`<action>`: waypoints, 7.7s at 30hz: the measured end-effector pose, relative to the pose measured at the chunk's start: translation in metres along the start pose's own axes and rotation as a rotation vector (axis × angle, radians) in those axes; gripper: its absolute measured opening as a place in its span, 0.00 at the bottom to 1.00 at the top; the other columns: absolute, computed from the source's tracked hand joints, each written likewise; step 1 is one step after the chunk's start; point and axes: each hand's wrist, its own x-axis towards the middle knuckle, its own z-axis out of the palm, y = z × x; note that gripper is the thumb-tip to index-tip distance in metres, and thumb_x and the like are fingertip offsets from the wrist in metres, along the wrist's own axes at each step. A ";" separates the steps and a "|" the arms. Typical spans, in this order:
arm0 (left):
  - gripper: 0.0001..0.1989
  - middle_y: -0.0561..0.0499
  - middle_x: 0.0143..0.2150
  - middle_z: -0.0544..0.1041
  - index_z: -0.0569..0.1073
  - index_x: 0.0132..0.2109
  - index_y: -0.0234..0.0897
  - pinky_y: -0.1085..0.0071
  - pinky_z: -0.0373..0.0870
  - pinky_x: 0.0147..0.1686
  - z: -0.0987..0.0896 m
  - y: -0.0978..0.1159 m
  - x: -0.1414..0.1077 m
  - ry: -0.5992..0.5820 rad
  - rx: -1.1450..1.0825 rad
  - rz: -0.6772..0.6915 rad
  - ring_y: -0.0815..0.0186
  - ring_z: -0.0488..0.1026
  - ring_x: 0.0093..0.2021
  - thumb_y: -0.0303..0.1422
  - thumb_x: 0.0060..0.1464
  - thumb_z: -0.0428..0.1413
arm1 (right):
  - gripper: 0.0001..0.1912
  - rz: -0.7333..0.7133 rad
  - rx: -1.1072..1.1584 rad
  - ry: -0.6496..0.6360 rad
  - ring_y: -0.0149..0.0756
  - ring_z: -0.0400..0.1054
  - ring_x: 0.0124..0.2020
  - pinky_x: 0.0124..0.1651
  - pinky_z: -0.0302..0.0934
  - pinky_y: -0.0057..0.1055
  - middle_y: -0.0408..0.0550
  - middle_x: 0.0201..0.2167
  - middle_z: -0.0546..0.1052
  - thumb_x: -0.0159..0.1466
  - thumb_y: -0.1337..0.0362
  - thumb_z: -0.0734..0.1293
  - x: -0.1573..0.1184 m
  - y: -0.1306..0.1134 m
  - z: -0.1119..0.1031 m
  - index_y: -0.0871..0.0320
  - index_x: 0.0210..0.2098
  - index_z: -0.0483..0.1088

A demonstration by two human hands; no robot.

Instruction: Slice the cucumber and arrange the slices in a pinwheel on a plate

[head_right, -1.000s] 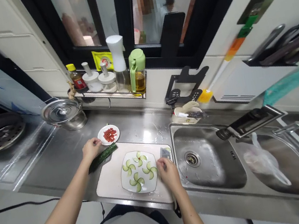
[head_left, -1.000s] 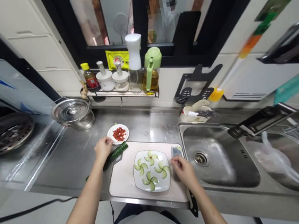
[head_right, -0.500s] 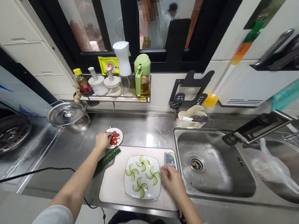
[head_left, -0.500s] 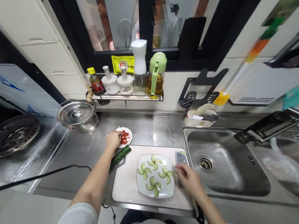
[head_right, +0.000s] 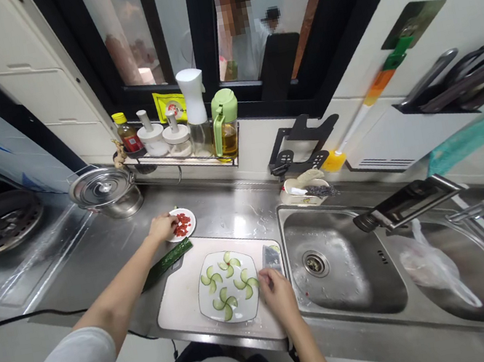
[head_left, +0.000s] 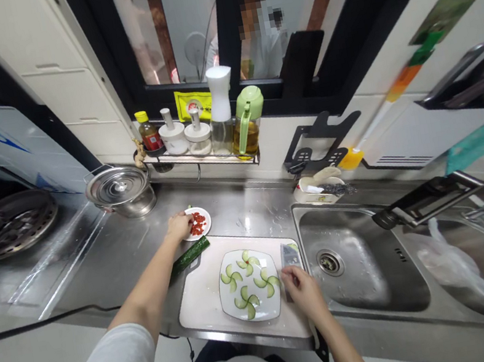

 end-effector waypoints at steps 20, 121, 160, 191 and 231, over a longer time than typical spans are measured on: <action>0.14 0.45 0.47 0.77 0.79 0.45 0.45 0.67 0.63 0.47 0.011 -0.009 -0.004 0.057 -0.027 0.074 0.58 0.72 0.48 0.32 0.54 0.52 | 0.17 0.013 -0.014 -0.027 0.39 0.69 0.29 0.33 0.60 0.31 0.50 0.28 0.77 0.61 0.53 0.59 -0.004 -0.007 0.001 0.58 0.33 0.73; 0.11 0.52 0.29 0.76 0.76 0.30 0.36 0.72 0.65 0.32 0.030 0.174 -0.165 -0.186 -1.415 0.115 0.69 0.68 0.29 0.39 0.41 0.64 | 0.09 0.054 0.327 -0.010 0.30 0.60 0.26 0.32 0.57 0.28 0.42 0.29 0.73 0.58 0.60 0.66 0.009 -0.051 0.003 0.57 0.35 0.73; 0.05 0.53 0.29 0.71 0.73 0.35 0.40 0.69 0.62 0.36 0.068 0.180 -0.156 -0.068 -0.508 0.235 0.63 0.70 0.35 0.34 0.50 0.59 | 0.11 0.183 -0.398 -0.386 0.33 0.68 0.34 0.32 0.48 0.25 0.46 0.35 0.78 0.67 0.61 0.61 -0.005 -0.031 0.018 0.55 0.42 0.74; 0.04 0.49 0.36 0.74 0.73 0.35 0.39 0.68 0.62 0.39 0.077 0.192 -0.153 -0.115 -0.414 0.229 0.60 0.70 0.41 0.33 0.52 0.58 | 0.12 0.215 -0.517 -0.418 0.38 0.71 0.41 0.37 0.53 0.28 0.50 0.39 0.79 0.67 0.59 0.60 -0.002 -0.029 0.028 0.54 0.45 0.72; 0.05 0.50 0.34 0.74 0.73 0.34 0.40 0.68 0.63 0.37 0.071 0.190 -0.150 -0.115 -0.473 0.184 0.61 0.71 0.39 0.34 0.49 0.59 | 0.12 0.263 -0.482 -0.399 0.38 0.70 0.39 0.37 0.52 0.28 0.49 0.37 0.78 0.67 0.57 0.61 0.003 -0.034 0.022 0.54 0.45 0.71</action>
